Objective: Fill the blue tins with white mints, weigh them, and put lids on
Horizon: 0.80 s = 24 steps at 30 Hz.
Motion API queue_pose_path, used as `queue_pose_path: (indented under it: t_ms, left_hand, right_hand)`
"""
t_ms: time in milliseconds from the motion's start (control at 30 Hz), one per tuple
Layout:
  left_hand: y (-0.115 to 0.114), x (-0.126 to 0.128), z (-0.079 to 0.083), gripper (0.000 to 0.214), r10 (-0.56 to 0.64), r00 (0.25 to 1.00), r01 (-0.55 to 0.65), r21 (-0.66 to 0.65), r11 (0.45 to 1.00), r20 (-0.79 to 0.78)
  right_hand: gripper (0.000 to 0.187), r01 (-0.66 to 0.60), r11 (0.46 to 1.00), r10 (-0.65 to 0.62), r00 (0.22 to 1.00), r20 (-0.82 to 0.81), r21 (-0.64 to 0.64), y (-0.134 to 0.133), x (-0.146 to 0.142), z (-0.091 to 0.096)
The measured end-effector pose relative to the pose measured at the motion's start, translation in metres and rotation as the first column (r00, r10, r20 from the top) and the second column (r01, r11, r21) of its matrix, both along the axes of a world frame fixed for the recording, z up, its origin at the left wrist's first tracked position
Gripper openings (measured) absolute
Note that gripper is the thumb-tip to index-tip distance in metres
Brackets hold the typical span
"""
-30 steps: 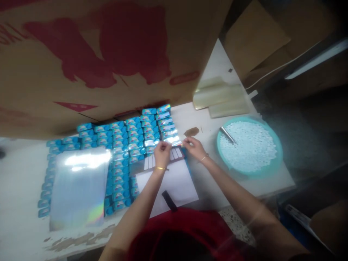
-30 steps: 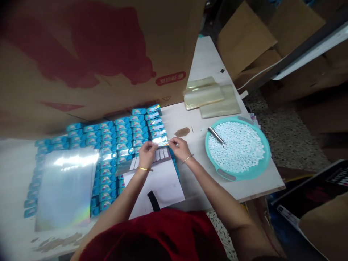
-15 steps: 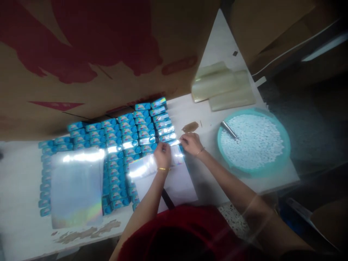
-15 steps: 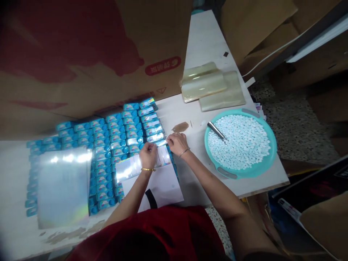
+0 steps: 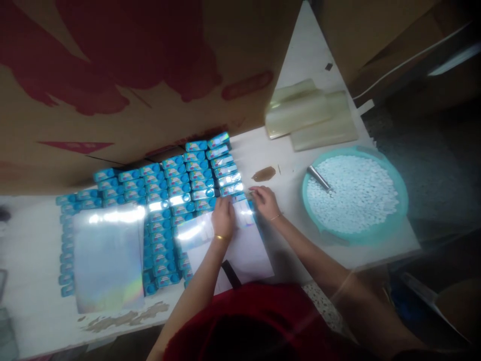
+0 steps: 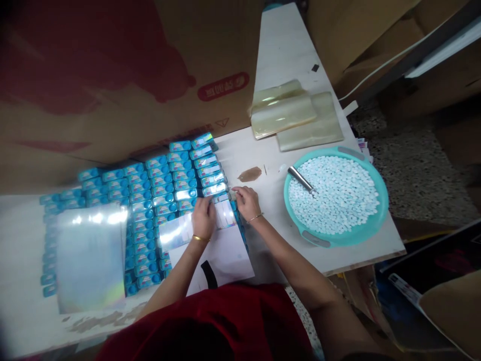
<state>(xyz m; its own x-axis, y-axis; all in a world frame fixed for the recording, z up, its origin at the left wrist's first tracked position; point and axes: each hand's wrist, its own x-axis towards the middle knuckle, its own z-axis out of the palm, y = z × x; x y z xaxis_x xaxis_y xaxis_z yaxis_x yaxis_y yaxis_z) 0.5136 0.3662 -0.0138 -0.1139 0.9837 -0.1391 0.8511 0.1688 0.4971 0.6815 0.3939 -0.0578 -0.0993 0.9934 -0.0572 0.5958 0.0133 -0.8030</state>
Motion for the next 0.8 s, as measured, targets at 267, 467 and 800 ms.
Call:
queue_pose_path:
  t_ms: [267,467,800]
  left_hand:
    - [-0.017,0.003,-0.010,0.049,-0.276,0.923,0.248,-0.131,0.960,-0.270]
    - [-0.013,-0.041,0.024,0.040,-0.250,0.960,0.250,-0.014,0.968,-0.126]
    - [-0.060,-0.134,0.040,0.029,-0.238,0.906,0.164,-0.227,0.960,-0.349]
  right_hand:
    - [0.048,-0.301,0.951,0.309,0.937,0.163,-0.074,-0.006,0.006,-0.011]
    - [0.042,-0.148,0.989,0.148,0.951,0.272,-0.017,0.011,0.009,0.016]
    - [0.036,-0.364,0.902,0.316,0.923,0.218,0.233,-0.047,-0.081,0.073]
